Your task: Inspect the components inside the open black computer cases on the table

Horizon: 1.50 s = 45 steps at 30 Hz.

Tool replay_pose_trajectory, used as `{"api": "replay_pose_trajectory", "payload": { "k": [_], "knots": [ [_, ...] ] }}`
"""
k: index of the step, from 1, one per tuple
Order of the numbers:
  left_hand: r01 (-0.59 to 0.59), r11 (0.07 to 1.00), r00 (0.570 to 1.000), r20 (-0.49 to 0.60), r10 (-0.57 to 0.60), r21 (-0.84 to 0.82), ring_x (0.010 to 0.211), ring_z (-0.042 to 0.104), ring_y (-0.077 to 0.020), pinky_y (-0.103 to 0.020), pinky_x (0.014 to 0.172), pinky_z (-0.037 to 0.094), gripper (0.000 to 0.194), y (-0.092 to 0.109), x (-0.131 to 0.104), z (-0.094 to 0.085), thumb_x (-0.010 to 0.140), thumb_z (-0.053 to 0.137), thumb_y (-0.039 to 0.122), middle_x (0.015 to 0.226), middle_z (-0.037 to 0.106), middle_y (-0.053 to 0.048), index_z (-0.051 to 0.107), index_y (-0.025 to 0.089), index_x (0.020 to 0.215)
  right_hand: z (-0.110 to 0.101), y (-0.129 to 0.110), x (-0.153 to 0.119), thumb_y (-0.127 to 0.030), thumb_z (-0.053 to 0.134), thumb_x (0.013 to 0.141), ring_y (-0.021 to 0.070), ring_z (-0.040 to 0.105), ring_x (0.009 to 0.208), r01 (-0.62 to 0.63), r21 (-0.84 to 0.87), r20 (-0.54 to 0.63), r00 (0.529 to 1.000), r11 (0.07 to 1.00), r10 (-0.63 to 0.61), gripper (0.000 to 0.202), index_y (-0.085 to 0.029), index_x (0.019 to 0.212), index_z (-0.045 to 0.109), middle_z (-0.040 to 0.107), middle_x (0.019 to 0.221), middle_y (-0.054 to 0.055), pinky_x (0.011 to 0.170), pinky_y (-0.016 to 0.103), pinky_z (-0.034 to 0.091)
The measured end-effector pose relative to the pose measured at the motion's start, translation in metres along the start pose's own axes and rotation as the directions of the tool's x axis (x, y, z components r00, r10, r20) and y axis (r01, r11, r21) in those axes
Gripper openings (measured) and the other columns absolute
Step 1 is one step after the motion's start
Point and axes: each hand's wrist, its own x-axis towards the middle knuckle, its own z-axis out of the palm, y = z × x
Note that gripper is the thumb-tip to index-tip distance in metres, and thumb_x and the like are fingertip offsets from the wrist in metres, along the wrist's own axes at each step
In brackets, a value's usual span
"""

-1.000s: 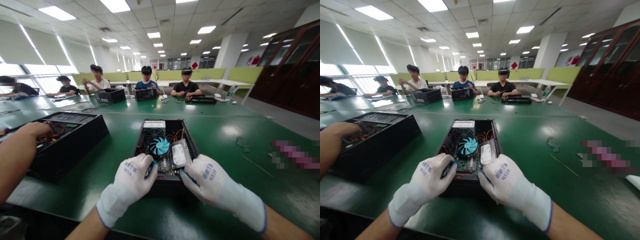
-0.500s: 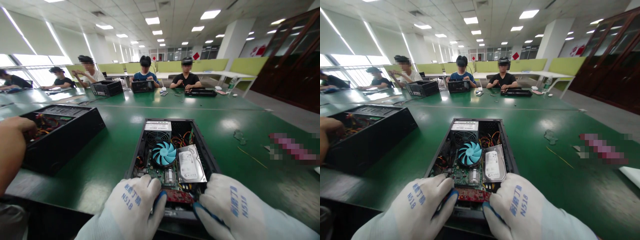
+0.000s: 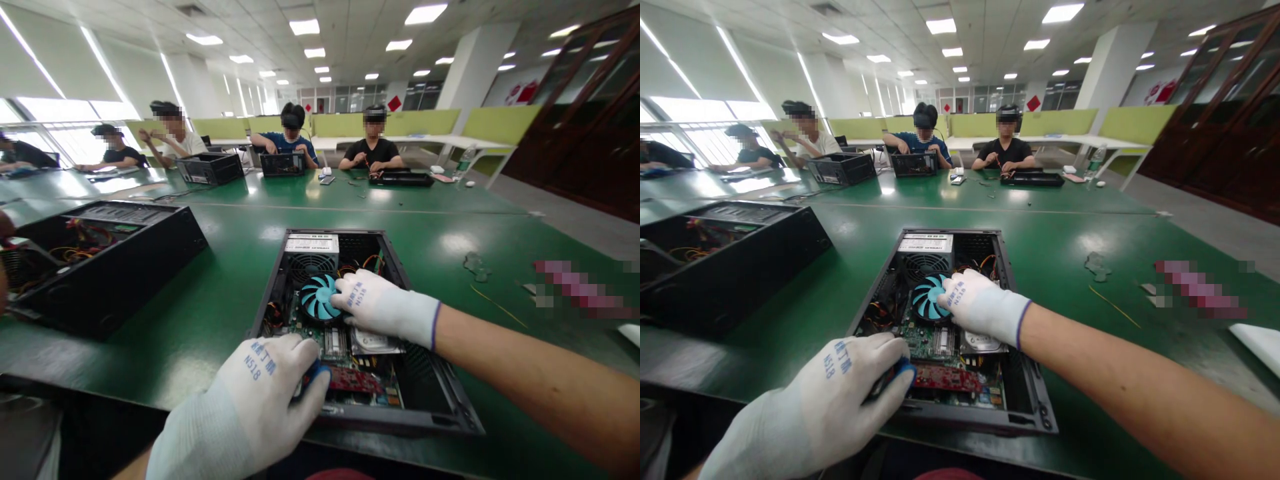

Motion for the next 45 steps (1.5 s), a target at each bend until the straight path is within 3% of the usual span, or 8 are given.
{"api": "replay_pose_trajectory", "payload": {
  "k": [7, 14, 17, 20, 29, 34, 38, 45],
  "knots": [
    [0.046, 0.999, 0.998, 0.04, -0.046, 0.006, 0.071, 0.069, -0.0204, -0.033, 0.064, 0.053, 0.015, 0.001, 0.0, 0.001, 0.096, 0.05, 0.041, 0.082, 0.07, -0.001, 0.058, 0.029, 0.092, 0.004, -0.002, 0.0, -0.017, 0.05, 0.093, 0.023, 0.062, 0.084, 0.085, -0.02, -0.007, 0.996, 0.996, -0.085, 0.017, -0.02, 0.097, 0.067, 0.067, 0.093, 0.007, 0.076, 0.038, 0.04],
    [0.038, 0.999, 0.999, 0.033, -0.037, -0.02, 0.072, 0.07, -0.0208, -0.033, 0.064, 0.053, 0.018, 0.001, 0.003, -0.001, 0.096, 0.047, 0.04, 0.083, 0.072, -0.002, 0.06, 0.027, 0.094, -0.009, -0.003, -0.004, -0.036, 0.067, 0.085, 0.0254, 0.064, 0.089, 0.053, 0.014, -0.002, 0.999, 0.998, -0.053, 0.022, -0.018, 0.097, 0.068, 0.069, 0.097, 0.008, 0.08, 0.039, 0.041],
    [0.061, 0.998, 0.993, 0.1, -0.059, -0.018, 0.073, 0.07, -0.0202, -0.032, 0.063, 0.052, 0.019, 0.005, 0.006, -0.007, 0.096, 0.044, 0.035, 0.083, 0.072, -0.002, 0.06, 0.025, 0.094, -0.012, -0.003, -0.005, -0.038, 0.069, 0.082, 0.0261, 0.064, 0.089, 0.039, 0.027, 0.039, 0.998, 0.999, -0.04, 0.025, -0.019, 0.098, 0.069, 0.07, 0.096, 0.009, 0.079, 0.039, 0.042],
    [0.087, 0.996, 0.985, 0.149, -0.085, -0.006, 0.073, 0.069, -0.0202, -0.032, 0.064, 0.052, 0.018, 0.008, 0.007, -0.011, 0.095, 0.044, 0.031, 0.083, 0.071, -0.001, 0.06, 0.024, 0.094, -0.016, -0.001, -0.011, -0.039, 0.069, 0.081, 0.026, 0.064, 0.091, 0.056, 0.056, 0.001, 0.998, 0.997, -0.056, 0.025, -0.02, 0.098, 0.069, 0.07, 0.096, 0.007, 0.079, 0.038, 0.041],
    [0.108, 0.994, 0.985, 0.139, -0.107, -0.001, 0.074, 0.069, -0.0211, -0.034, 0.065, 0.051, 0.017, 0.009, 0.007, -0.012, 0.096, 0.044, 0.033, 0.082, 0.069, 0.001, 0.058, 0.025, 0.09, -0.036, 0.016, -0.032, -0.037, 0.067, 0.083, 0.026, 0.064, 0.088, -0.101, 0.015, -0.02, 0.995, 0.995, 0.102, 0.021, -0.021, 0.095, 0.068, 0.069, 0.091, 0.008, 0.078, 0.037, 0.04],
    [0.098, 0.995, 0.987, 0.125, -0.096, -0.012, 0.074, 0.069, -0.0219, -0.035, 0.065, 0.051, 0.018, 0.008, 0.006, -0.011, 0.096, 0.044, 0.033, 0.084, 0.069, 0.0, 0.059, 0.024, 0.094, -0.024, 0.03, -0.022, -0.038, 0.067, 0.082, 0.0264, 0.064, 0.084, -0.198, -0.079, -0.017, 0.98, 0.977, 0.197, 0.022, -0.02, 0.095, 0.068, 0.07, 0.09, 0.009, 0.071, 0.035, 0.037],
    [0.09, 0.996, 0.988, 0.129, -0.087, -0.016, 0.072, 0.069, -0.0224, -0.036, 0.063, 0.05, 0.018, 0.006, 0.005, -0.008, 0.095, 0.044, 0.033, 0.082, 0.068, 0.0, 0.058, 0.024, 0.09, -0.011, 0.042, -0.013, -0.032, 0.057, 0.092, 0.0266, 0.063, 0.088, -0.266, -0.137, -0.052, 0.964, 0.954, 0.261, 0.018, -0.02, 0.098, 0.069, 0.07, 0.094, 0.011, 0.071, 0.035, 0.035],
    [0.122, 0.992, 0.976, 0.185, -0.114, -0.034, 0.07, 0.065, -0.0206, -0.034, 0.062, 0.045, 0.016, 0.006, 0.006, -0.007, 0.096, 0.044, 0.034, 0.08, 0.065, 0.001, 0.055, 0.025, 0.088, -0.003, 0.05, -0.003, -0.033, 0.058, 0.092, 0.0286, 0.06, 0.092, -0.387, -0.127, -0.046, 0.922, 0.913, 0.384, 0.017, -0.022, 0.095, 0.071, 0.069, 0.093, 0.011, 0.07, 0.035, 0.032]
  ]
}}
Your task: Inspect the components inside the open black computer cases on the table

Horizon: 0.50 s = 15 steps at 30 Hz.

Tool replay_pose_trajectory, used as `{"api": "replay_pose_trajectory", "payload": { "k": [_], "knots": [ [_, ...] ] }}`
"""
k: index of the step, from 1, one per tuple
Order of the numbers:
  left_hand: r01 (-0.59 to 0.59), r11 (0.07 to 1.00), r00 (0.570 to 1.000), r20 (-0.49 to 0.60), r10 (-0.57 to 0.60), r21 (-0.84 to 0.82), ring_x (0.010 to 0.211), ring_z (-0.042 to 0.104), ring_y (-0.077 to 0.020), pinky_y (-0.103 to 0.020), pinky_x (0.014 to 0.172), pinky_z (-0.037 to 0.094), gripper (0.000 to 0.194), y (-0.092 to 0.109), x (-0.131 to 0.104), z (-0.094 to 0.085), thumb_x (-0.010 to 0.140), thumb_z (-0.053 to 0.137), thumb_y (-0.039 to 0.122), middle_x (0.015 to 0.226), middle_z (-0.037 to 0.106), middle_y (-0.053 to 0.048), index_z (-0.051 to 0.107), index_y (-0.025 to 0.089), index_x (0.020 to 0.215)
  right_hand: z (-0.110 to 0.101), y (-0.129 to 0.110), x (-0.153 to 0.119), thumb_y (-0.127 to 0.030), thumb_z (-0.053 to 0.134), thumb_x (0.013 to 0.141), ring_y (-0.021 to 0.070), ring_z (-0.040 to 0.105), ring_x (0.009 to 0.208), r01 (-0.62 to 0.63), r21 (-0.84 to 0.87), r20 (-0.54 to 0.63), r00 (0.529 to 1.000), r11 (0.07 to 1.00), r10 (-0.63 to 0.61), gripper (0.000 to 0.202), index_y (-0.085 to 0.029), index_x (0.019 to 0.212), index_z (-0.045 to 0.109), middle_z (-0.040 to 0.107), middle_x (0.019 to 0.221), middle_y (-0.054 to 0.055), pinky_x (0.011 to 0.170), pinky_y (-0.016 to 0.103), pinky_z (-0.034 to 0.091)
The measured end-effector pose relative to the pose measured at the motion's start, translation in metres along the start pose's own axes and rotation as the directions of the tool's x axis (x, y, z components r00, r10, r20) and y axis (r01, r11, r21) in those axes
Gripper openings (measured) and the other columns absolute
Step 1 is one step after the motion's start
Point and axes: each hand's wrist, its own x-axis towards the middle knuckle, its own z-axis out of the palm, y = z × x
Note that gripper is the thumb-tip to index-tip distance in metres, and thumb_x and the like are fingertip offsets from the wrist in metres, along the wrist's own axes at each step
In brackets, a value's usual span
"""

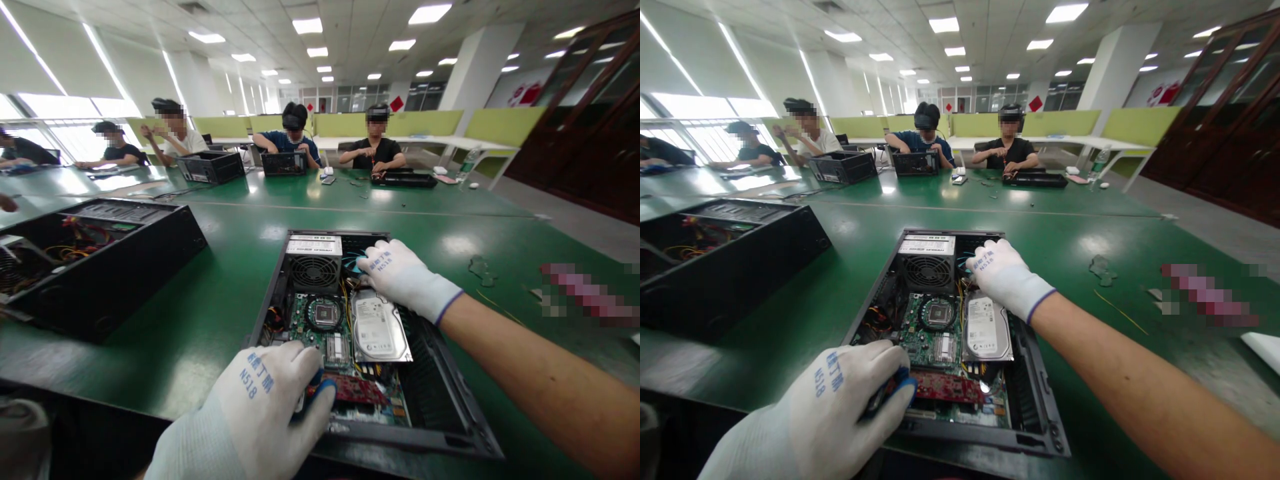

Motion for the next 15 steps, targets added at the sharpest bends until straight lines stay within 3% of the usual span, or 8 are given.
{"api": "replay_pose_trajectory", "payload": {
  "k": [7, 11, 15],
  "knots": [
    [0.006, 1.0, 1.0, -0.007, -0.007, -0.027, 0.075, 0.066, -0.0207, -0.034, 0.064, 0.049, 0.011, -0.002, 0.002, 0.0, 0.093, 0.048, 0.034, 0.085, 0.066, 0.0, 0.054, 0.025, 0.094, -0.006, -0.004, -0.024, -0.05, 0.054, 0.095, 0.0293, 0.058, 0.1, -0.066, 0.143, -0.151, 0.985, 0.987, 0.088, 0.036, -0.02, 0.109, 0.069, 0.068, 0.101, 0.011, 0.077, 0.037, 0.034],
    [-0.017, 1.0, 0.995, -0.101, 0.017, -0.002, 0.087, 0.07, -0.0214, -0.033, 0.075, 0.056, 0.026, -0.001, 0.0, -0.005, 0.09, 0.051, 0.033, 0.1, 0.07, -0.003, 0.051, 0.024, 0.114, -0.001, -0.007, -0.037, -0.051, 0.049, 0.098, 0.0271, 0.057, 0.101, -0.063, 0.294, -0.222, 0.966, 0.954, 0.132, 0.041, -0.018, 0.111, 0.068, 0.068, 0.103, 0.011, 0.082, 0.036, 0.036],
    [-0.001, 0.996, 1.0, -0.026, 0.003, 0.091, 0.105, 0.07, -0.024, -0.033, 0.082, 0.059, 0.035, -0.004, 0.002, -0.014, 0.09, 0.049, 0.027, 0.12, 0.068, -0.009, 0.047, 0.023, 0.125, 0.005, -0.007, -0.039, -0.05, 0.049, 0.098, 0.0265, 0.057, 0.102, -0.058, 0.379, -0.279, 0.945, 0.924, 0.173, 0.041, -0.017, 0.112, 0.068, 0.068, 0.103, 0.011, 0.085, 0.035, 0.036]
  ]
}}
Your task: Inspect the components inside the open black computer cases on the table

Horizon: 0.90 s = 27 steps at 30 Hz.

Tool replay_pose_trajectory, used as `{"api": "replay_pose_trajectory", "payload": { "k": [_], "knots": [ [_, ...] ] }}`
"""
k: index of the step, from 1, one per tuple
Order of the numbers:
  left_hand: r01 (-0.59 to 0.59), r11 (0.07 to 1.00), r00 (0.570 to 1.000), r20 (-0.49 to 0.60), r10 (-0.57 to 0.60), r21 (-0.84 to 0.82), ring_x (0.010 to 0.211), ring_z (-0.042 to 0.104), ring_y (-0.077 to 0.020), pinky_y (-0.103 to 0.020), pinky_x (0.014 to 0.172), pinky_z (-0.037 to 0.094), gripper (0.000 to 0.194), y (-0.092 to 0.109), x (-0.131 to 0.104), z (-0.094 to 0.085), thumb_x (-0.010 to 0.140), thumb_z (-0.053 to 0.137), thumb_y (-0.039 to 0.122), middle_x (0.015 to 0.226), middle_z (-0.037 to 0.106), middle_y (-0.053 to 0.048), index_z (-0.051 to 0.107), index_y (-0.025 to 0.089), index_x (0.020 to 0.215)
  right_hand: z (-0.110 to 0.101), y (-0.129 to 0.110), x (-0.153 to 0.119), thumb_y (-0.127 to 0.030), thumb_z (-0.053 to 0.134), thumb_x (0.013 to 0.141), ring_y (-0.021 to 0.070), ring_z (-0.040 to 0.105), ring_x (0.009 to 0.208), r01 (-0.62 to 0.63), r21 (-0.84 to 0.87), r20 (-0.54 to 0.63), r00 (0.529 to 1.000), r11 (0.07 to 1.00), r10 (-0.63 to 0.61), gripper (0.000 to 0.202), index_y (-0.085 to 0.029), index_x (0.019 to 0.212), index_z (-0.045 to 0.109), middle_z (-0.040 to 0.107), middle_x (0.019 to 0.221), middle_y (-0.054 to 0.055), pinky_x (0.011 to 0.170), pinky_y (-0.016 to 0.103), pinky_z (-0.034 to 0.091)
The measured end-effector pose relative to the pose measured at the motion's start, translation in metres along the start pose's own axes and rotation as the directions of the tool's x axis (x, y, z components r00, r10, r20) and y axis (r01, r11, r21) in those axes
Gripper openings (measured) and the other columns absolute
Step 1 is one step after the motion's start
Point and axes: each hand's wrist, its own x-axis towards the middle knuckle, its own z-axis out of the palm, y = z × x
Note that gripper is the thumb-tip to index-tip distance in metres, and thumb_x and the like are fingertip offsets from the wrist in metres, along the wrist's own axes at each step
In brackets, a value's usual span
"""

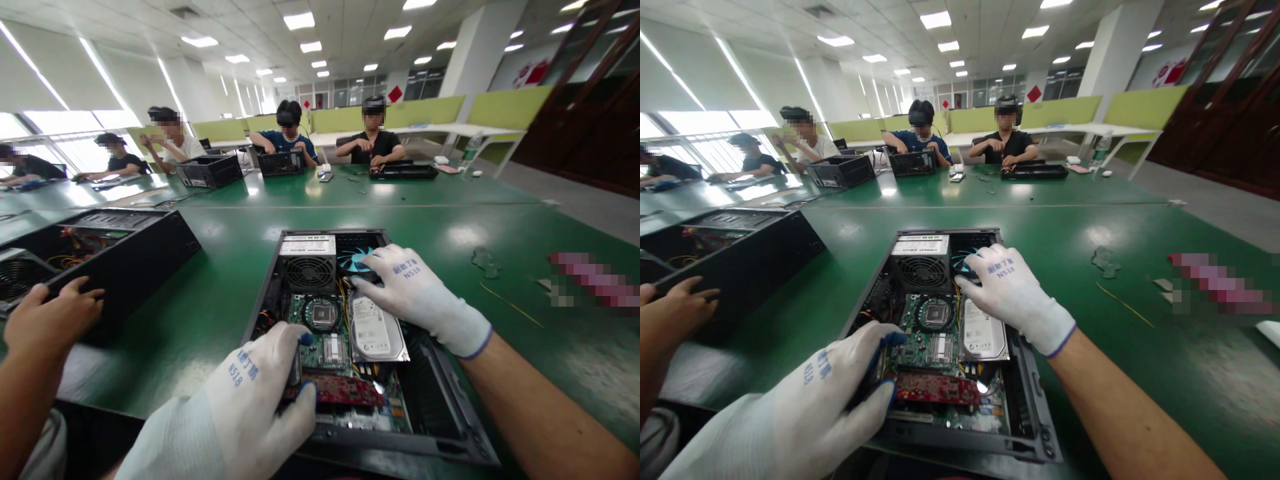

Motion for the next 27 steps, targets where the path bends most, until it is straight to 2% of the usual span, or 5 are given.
{"api": "replay_pose_trajectory", "payload": {
  "k": [5, 9, 15, 20, 27],
  "knots": [
    [-0.109, 0.987, 0.966, 0.246, 0.078, 0.115, 0.132, 0.055, -0.0328, -0.049, 0.108, 0.046, 0.034, -0.007, 0.035, 0.006, 0.09, 0.045, 0.016, 0.138, 0.056, -0.015, 0.054, 0.021, 0.123, 0.002, 0.002, 0.001, -0.052, 0.052, 0.096, 0.0274, 0.056, 0.102, 0.01, 0.017, -0.012, 1.0, 1.0, -0.01, 0.041, -0.018, 0.112, 0.069, 0.067, 0.103, 0.011, 0.085, 0.036, 0.035],
    [0.03, 0.99, 0.931, 0.357, -0.077, 0.135, 0.108, 0.068, -0.0299, -0.045, 0.093, 0.055, 0.037, -0.011, 0.09, 0.027, 0.094, 0.044, 0.032, 0.123, 0.06, -0.018, 0.052, 0.014, 0.126, -0.001, 0.002, 0.0, -0.051, 0.052, 0.096, 0.0273, 0.055, 0.102, 0.01, 0.031, -0.022, 1.0, 0.999, -0.009, 0.039, -0.018, 0.11, 0.069, 0.067, 0.106, 0.012, 0.085, 0.036, 0.034],
    [0.015, 0.967, 0.804, 0.571, -0.163, 0.255, 0.108, 0.068, -0.0365, -0.05, 0.088, 0.056, 0.046, -0.017, 0.152, 0.055, 0.087, 0.055, 0.045, 0.128, 0.06, -0.019, 0.061, 0.023, 0.127, -0.005, 0.001, -0.003, -0.05, 0.05, 0.097, 0.0271, 0.055, 0.099, -0.005, 0.051, -0.019, 1.0, 0.999, 0.006, 0.037, -0.018, 0.106, 0.069, 0.067, 0.102, 0.011, 0.08, 0.036, 0.032],
    [-0.009, 0.96, 0.798, 0.58, -0.162, 0.281, 0.111, 0.067, -0.0354, -0.045, 0.09, 0.056, 0.047, -0.021, 0.166, 0.075, 0.078, 0.065, 0.035, 0.126, 0.065, -0.017, 0.065, 0.022, 0.124, -0.005, 0.001, -0.005, -0.049, 0.051, 0.097, 0.0263, 0.056, 0.095, -0.007, 0.066, -0.032, 0.999, 0.998, 0.009, 0.035, -0.019, 0.101, 0.069, 0.067, 0.098, 0.009, 0.078, 0.036, 0.031],
    [-0.005, 0.966, 0.815, 0.561, -0.147, 0.26, 0.105, 0.07, -0.0317, -0.04, 0.087, 0.058, 0.047, -0.037, 0.165, 0.096, 0.075, 0.066, 0.037, 0.116, 0.072, -0.013, 0.062, 0.022, 0.12, -0.005, 0.002, -0.004, -0.048, 0.051, 0.097, 0.0258, 0.056, 0.095, 0.0, 0.084, -0.016, 1.0, 0.996, 0.002, 0.034, -0.02, 0.096, 0.069, 0.069, 0.098, 0.009, 0.076, 0.035, 0.03]
  ]
}}
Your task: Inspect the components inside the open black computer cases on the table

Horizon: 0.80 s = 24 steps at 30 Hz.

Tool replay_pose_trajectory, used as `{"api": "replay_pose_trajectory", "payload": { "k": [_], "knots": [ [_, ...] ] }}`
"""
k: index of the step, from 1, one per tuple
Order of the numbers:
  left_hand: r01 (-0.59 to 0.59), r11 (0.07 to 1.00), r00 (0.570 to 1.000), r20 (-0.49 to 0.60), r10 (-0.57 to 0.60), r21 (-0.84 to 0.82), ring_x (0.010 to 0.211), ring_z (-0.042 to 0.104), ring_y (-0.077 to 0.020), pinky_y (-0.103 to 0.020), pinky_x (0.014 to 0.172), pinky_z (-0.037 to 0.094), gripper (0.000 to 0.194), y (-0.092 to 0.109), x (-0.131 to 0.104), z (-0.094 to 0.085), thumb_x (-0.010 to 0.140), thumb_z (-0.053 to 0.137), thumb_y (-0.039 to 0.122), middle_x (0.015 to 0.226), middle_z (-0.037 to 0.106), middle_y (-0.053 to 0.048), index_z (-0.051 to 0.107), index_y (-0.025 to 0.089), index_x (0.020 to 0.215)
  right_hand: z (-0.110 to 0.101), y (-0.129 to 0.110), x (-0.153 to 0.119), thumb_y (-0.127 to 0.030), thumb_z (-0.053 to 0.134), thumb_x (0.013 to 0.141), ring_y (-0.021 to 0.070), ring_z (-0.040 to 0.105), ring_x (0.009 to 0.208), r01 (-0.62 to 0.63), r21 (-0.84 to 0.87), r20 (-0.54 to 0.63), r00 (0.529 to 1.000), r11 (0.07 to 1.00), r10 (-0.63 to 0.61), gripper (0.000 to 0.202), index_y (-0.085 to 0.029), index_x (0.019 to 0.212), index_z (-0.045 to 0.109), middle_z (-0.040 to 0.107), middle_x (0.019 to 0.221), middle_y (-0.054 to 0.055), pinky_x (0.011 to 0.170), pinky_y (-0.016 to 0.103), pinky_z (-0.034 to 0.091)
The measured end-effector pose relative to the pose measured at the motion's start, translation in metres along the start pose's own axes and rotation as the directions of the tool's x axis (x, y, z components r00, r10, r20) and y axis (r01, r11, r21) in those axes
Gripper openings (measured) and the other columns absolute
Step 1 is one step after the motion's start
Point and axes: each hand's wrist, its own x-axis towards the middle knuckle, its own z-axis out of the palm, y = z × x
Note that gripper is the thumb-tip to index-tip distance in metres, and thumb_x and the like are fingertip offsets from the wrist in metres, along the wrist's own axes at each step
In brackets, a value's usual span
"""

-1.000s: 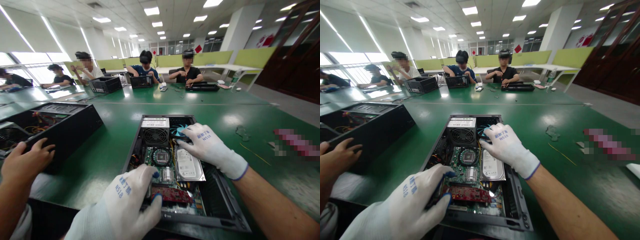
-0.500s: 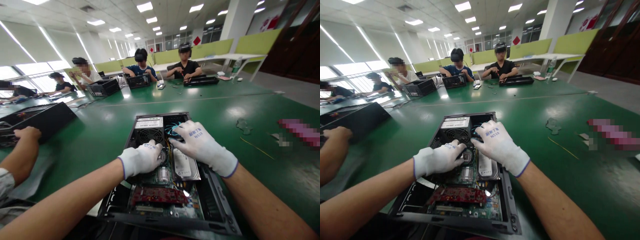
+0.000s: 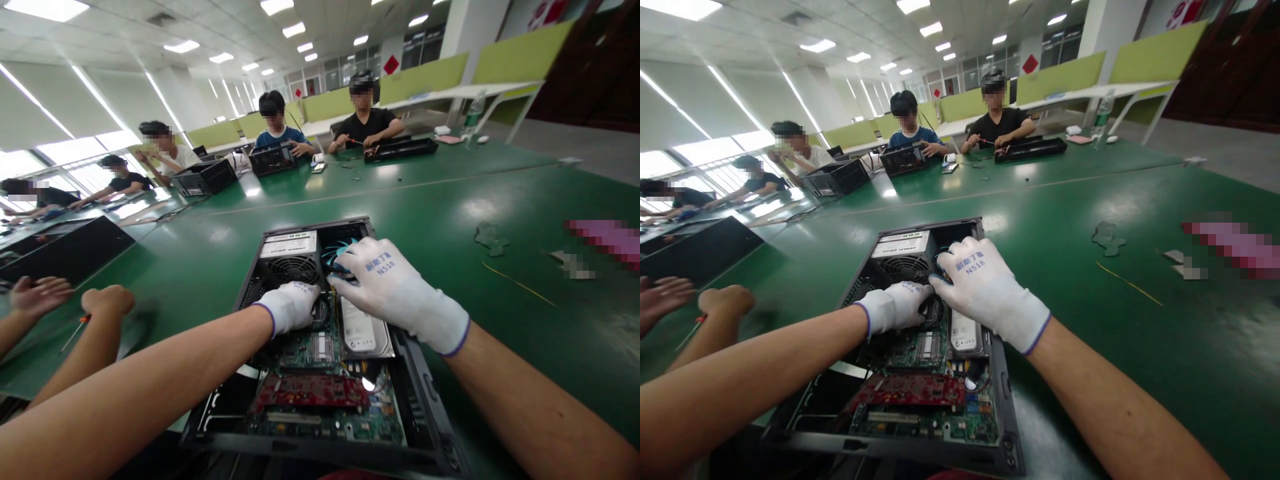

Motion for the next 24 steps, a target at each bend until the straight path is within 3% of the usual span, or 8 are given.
{"api": "replay_pose_trajectory", "payload": {
  "k": [8, 17, 24],
  "knots": [
    [-0.011, 1.0, 0.999, -0.038, 0.011, -0.001, 0.11, 0.068, -0.0312, -0.04, 0.095, 0.055, 0.055, -0.0013, 0.0041, 0.0039, 0.074, 0.069, 0.038, 0.121, 0.069, -0.014, 0.059, 0.019, 0.124, 0.0004, -0.0005, -0.0001, -0.049, 0.05, 0.097, 0.0264, 0.056, 0.094, 0.008, -0.015, 0.012, 1.0, 1.0, -0.008, 0.035, -0.019, 0.097, 0.069, 0.068, 0.098, 0.01, 0.076, 0.036, 0.03],
    [-0.02, 0.999, 0.999, -0.043, 0.021, 0.025, 0.112, 0.068, -0.0302, -0.04, 0.099, 0.053, 0.045, -0.0006, 0.0049, -0.001, 0.075, 0.07, 0.03, 0.121, 0.071, -0.012, 0.066, 0.023, 0.12, -0.0016, -0.0012, -0.0004, -0.048, 0.05, 0.097, 0.0264, 0.056, 0.095, -0.001, 0.003, 0.027, 1.0, 1.0, 0.001, 0.034, -0.019, 0.096, 0.068, 0.068, 0.098, 0.01, 0.077, 0.036, 0.03],
    [-0.009, 1.0, 0.999, -0.039, 0.01, 0.016, 0.107, 0.069, -0.0302, -0.041, 0.097, 0.054, 0.04, -0.001, 0.0078, 0.0017, 0.075, 0.069, 0.033, 0.114, 0.073, -0.011, 0.069, 0.024, 0.114, -0.0004, -0.0019, 0.0, -0.047, 0.05, 0.097, 0.0272, 0.056, 0.096, 0.004, -0.017, 0.026, 1.0, 1.0, -0.004, 0.034, -0.019, 0.098, 0.069, 0.068, 0.098, 0.01, 0.078, 0.037, 0.031]
  ]
}}
